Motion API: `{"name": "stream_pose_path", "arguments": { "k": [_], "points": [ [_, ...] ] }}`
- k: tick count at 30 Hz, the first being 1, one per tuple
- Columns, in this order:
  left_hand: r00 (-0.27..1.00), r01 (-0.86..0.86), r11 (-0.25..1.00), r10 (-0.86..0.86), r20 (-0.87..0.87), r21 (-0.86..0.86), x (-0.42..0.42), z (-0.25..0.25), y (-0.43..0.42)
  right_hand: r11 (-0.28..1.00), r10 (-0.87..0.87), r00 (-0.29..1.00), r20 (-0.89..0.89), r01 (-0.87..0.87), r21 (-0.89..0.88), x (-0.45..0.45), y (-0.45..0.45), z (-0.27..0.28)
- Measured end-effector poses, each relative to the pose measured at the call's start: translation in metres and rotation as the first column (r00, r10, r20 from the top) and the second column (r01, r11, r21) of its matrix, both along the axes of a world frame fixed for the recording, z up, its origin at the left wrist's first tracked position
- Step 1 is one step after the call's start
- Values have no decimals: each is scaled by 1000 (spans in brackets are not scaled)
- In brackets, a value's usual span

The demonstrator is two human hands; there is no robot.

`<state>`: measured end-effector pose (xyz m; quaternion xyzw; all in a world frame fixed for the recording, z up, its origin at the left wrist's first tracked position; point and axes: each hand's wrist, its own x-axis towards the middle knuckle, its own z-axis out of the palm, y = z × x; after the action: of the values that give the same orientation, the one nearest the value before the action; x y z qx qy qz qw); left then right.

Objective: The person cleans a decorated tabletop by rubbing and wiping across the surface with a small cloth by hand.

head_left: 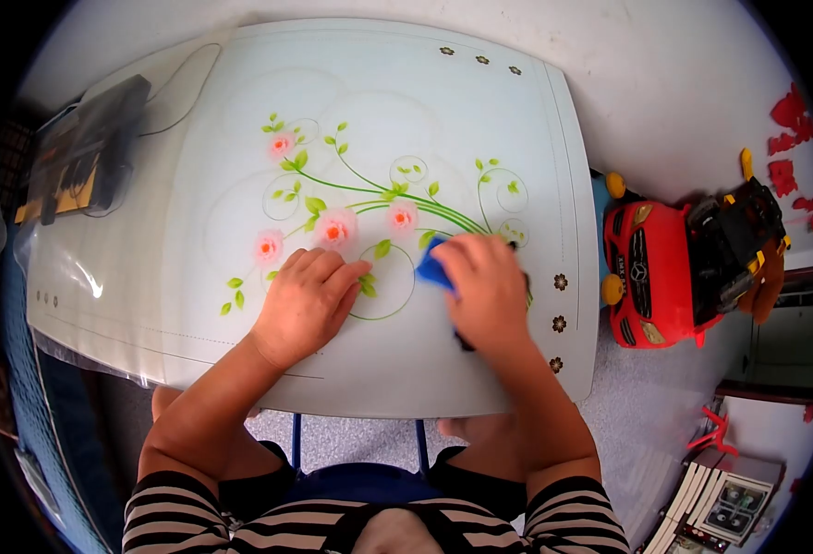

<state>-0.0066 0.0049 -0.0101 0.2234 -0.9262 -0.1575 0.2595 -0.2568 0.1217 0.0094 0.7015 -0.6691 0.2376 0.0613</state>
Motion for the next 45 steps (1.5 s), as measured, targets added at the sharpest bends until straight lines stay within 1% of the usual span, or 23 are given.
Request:
{"name": "stream_pose_path", "arguments": {
  "k": [2, 3, 5, 6, 8, 11, 13, 14, 17, 19, 20, 22, 24, 28, 29, 31, 32, 35, 36, 39, 41, 43, 45],
  "points": [
    [1000, -8, 1000, 8, -16, -5, 0, -1, 0, 984, 175, 984, 28, -174, -29, 26, 3, -5],
    [1000, -5, 1000, 5, -14, -5, -1, -1, 0, 985, 172, 985, 30, -171, -30, 36, 6, -7],
    [1000, -9, 1000, 9, -9, -6, 0, -1, 0, 938, 345, 932, 108, -346, -7, 49, 10, -10],
    [1000, -9, 1000, 9, -8, -6, 0, -1, -1, 938, 345, 933, 108, -346, -7, 46, 9, -9],
    [1000, -7, 1000, 7, -5, -1, 1, -2, -1, 957, 268, 940, 213, -286, 56, 30, 5, -5],
    [1000, -6, 1000, 6, -8, 12, 2, 0, -1, 997, -52, 991, 124, 45, 56, -9, -5, -7],
    [1000, -10, 1000, 10, -9, 12, 2, -1, 0, 965, -264, 963, 57, 263, 23, -36, -10, -9],
    [1000, -11, 1000, 11, -9, 12, 1, -1, -1, 951, -308, 950, 59, 308, 2, -48, -9, -14],
    [1000, -5, 1000, 5, -19, 13, 1, 0, -1, 956, -293, 956, 27, 293, -12, -46, -8, -12],
    [1000, -3, 1000, 3, -16, 9, 1, 1, -1, 986, -165, 986, -37, 164, -31, -26, -5, -5],
    [1000, 0, 1000, 0, -13, 6, 1, 0, -1, 986, -165, 986, -35, 164, -30, -16, -4, -3],
    [1000, 1, 1000, -1, -15, 1, 1, -1, -1, 997, 80, 995, 56, -80, 7, 7, 0, -1],
    [1000, 4, 1000, -4, -19, -5, 0, -1, 0, 976, 215, 975, 53, -213, -38, 31, 4, -4],
    [1000, 4, 1000, -4, -22, -5, 0, -2, -1, 954, 286, 942, 175, -297, 43, 34, 6, 2],
    [1000, 4, 1000, -4, -19, -10, 0, -1, -1, 980, 199, 973, 118, -201, 8, 24, 5, -3],
    [1000, 3, 1000, -3, -17, -9, 1, -1, -1, 999, -8, 998, 68, 4, 53, -10, 1, 1],
    [1000, 1, 1000, -1, -11, -7, 1, -1, -1, 985, -168, 986, 1, 167, 41, -28, 2, 0],
    [999, 3, 1000, -4, -34, -20, 1, -3, -1, 841, -541, 839, -66, 541, -21, -101, 11, -15],
    [999, 3, 1000, -4, -39, -18, 1, -3, -1, 782, -621, 781, -62, 623, 16, -114, 12, -10],
    [1000, 0, 1000, -1, -28, -13, 0, -2, 0, 761, -648, 760, -48, 649, 14, -122, 14, -14],
    [1000, -3, 1000, 2, -15, -15, 0, -2, 0, 883, -464, 881, -91, 469, 35, -94, 8, -12],
    [1000, 3, 1000, -4, -11, -8, 1, -2, 0, 959, -274, 962, 12, 272, 81, -49, 3, -7],
    [1000, 10, 1000, -10, -5, -1, 0, -2, 0, 997, 15, 997, 71, -20, 72, -9, 0, 0]
  ]
}}
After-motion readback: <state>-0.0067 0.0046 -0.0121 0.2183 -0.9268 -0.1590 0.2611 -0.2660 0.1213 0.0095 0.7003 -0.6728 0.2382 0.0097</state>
